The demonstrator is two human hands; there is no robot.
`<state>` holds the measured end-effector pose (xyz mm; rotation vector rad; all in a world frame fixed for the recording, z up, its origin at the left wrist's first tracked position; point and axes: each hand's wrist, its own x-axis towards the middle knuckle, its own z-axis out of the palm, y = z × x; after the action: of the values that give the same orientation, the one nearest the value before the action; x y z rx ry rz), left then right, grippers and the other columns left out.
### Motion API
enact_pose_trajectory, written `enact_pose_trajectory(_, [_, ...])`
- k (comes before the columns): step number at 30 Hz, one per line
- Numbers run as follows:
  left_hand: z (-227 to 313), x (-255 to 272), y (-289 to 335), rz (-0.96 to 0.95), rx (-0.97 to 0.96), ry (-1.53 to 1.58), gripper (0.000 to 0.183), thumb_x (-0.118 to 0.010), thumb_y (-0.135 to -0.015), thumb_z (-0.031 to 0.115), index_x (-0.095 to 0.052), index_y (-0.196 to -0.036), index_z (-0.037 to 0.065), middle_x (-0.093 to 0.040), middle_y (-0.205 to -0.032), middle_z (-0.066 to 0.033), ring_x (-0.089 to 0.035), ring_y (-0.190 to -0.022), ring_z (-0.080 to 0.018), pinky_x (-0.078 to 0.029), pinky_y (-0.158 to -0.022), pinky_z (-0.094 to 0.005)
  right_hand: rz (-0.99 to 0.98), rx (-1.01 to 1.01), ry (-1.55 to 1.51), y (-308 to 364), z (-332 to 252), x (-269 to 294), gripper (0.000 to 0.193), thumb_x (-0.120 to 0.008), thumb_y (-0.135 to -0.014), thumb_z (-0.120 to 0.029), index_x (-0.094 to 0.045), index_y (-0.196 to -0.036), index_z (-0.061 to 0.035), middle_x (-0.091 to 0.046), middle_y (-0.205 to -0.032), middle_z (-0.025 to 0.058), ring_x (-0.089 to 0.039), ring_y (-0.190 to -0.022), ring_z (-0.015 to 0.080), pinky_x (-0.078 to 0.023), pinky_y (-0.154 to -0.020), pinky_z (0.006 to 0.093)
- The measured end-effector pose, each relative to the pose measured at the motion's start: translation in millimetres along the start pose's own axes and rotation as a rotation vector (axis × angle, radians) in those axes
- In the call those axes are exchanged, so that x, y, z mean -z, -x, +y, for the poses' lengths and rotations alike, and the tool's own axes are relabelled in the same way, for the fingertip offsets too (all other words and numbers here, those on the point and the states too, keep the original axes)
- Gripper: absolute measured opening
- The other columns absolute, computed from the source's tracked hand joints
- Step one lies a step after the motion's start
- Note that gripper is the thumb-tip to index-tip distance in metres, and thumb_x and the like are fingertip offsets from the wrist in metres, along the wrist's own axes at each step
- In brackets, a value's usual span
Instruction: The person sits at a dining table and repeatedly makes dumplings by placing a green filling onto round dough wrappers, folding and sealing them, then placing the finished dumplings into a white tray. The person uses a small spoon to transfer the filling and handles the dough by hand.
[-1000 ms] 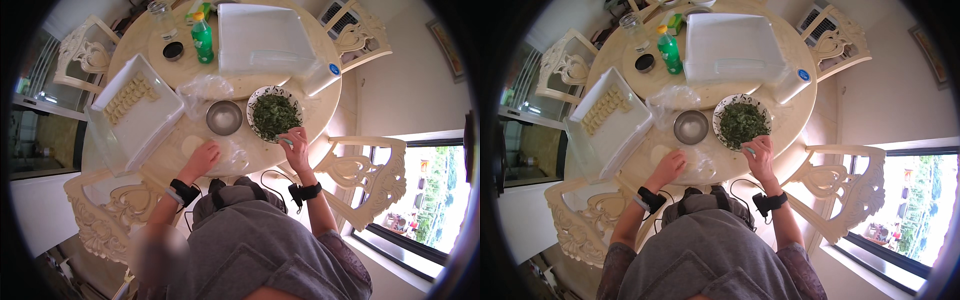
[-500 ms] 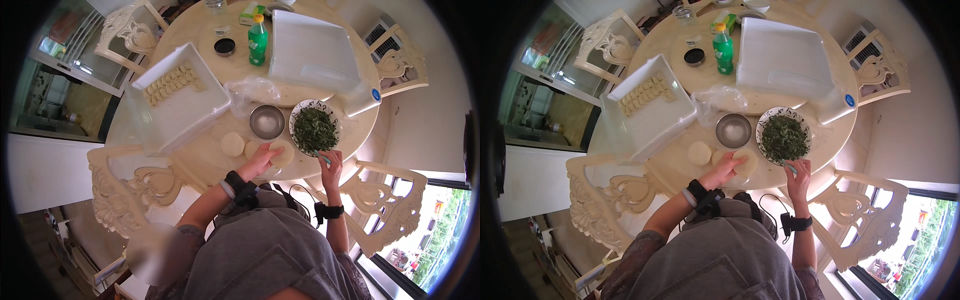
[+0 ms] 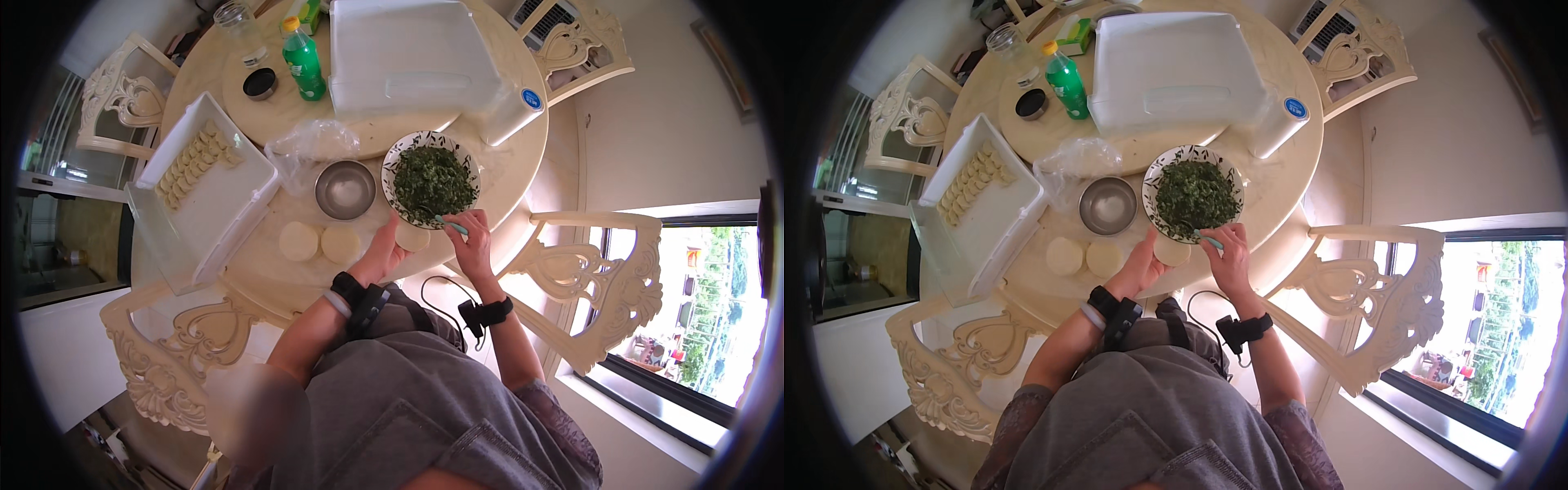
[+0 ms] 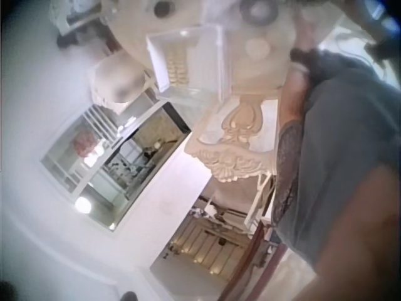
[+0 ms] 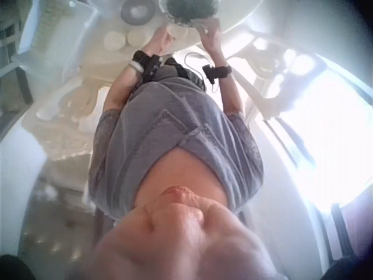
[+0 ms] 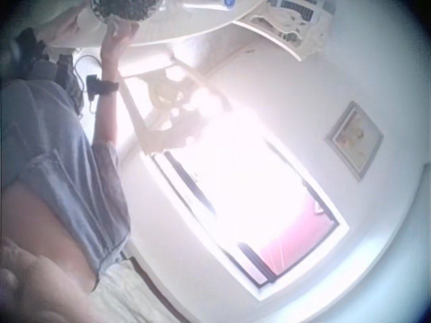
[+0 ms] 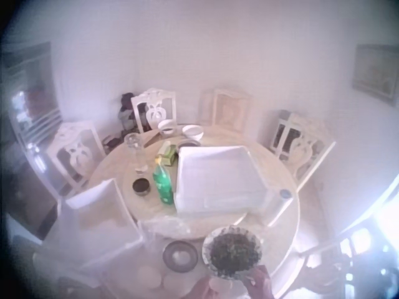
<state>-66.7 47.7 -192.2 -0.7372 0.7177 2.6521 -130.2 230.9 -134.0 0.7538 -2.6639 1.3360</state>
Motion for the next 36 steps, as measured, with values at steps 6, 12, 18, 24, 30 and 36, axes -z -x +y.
enact_pose_trajectory(6, [4, -5, 3, -0.050, -0.028, -0.031, 0.071, -0.029, -0.105, 0.061, -0.036, -0.152, 0.009, -0.051, -0.148, -0.0122, -0.053, -0.134, -0.0296, -0.045, -0.111, -0.0538, 0.012, 0.069, 0.021, 21, -24, 7, 0.021, -0.075, -0.078, -0.004, -0.074, -0.099, -0.0035, -0.068, -0.089, 0.0094, -0.057, -0.099, 0.0320, -0.049, -0.085, 0.0417])
enact_pose_trajectory(12, [3, 5, 4, -0.145, -0.028, -0.060, 0.078, -0.025, -0.102, 0.066, -0.032, -0.154, 0.008, -0.049, -0.150, -0.0122, -0.052, -0.135, -0.0291, -0.044, -0.112, -0.0538, -0.068, 0.236, 0.095, 34, -42, 19, 0.030, -0.077, -0.076, -0.004, -0.073, -0.106, -0.0043, -0.069, -0.094, 0.0086, -0.057, -0.100, 0.0327, -0.049, -0.087, 0.0418])
enact_pose_trajectory(18, [3, 2, 7, -0.105, -0.022, -0.086, 0.080, -0.025, -0.101, 0.068, -0.034, -0.153, 0.007, -0.049, -0.149, -0.0122, -0.052, -0.135, -0.0289, -0.045, -0.112, -0.0541, 0.004, 0.207, 0.159, 8, -21, 17, 0.026, -0.077, -0.076, -0.005, -0.073, -0.102, -0.0054, -0.068, -0.091, 0.0078, -0.057, -0.100, 0.0326, -0.047, -0.088, 0.0427])
enact_pose_trajectory(24, [-1, 6, 5, -0.083, -0.014, -0.078, 0.078, -0.025, -0.102, 0.067, -0.034, -0.152, 0.008, -0.049, -0.150, -0.0118, -0.052, -0.136, -0.0288, -0.045, -0.112, -0.0543, -0.046, 0.219, 0.132, 6, -12, 9, 0.019, -0.076, -0.077, -0.006, -0.073, -0.095, -0.0047, -0.067, -0.087, 0.0081, -0.056, -0.099, 0.0318, -0.046, -0.087, 0.0442])
enact_pose_trajectory(30, [-2, 6, 5, -0.069, -0.015, -0.076, 0.078, -0.025, -0.102, 0.067, -0.035, -0.152, 0.008, -0.051, -0.148, -0.0120, -0.052, -0.135, -0.0285, -0.044, -0.113, -0.0539, -0.023, 0.152, 0.072, 5, -11, 6, 0.019, -0.075, -0.077, -0.003, -0.073, -0.096, -0.0036, -0.067, -0.088, 0.0088, -0.057, -0.099, 0.0325, -0.047, -0.086, 0.0417])
enact_pose_trajectory(36, [-1, 10, 7, -0.104, -0.024, -0.076, 0.080, -0.025, -0.102, 0.067, -0.037, -0.151, 0.004, -0.052, -0.147, -0.0134, -0.052, -0.135, -0.0292, -0.043, -0.114, -0.0499, -0.112, 0.330, 0.139, 19, -41, 18, 0.030, -0.078, -0.074, -0.006, -0.073, -0.103, -0.0041, -0.067, -0.091, 0.0072, -0.057, -0.099, 0.0310, -0.047, -0.085, 0.0439])
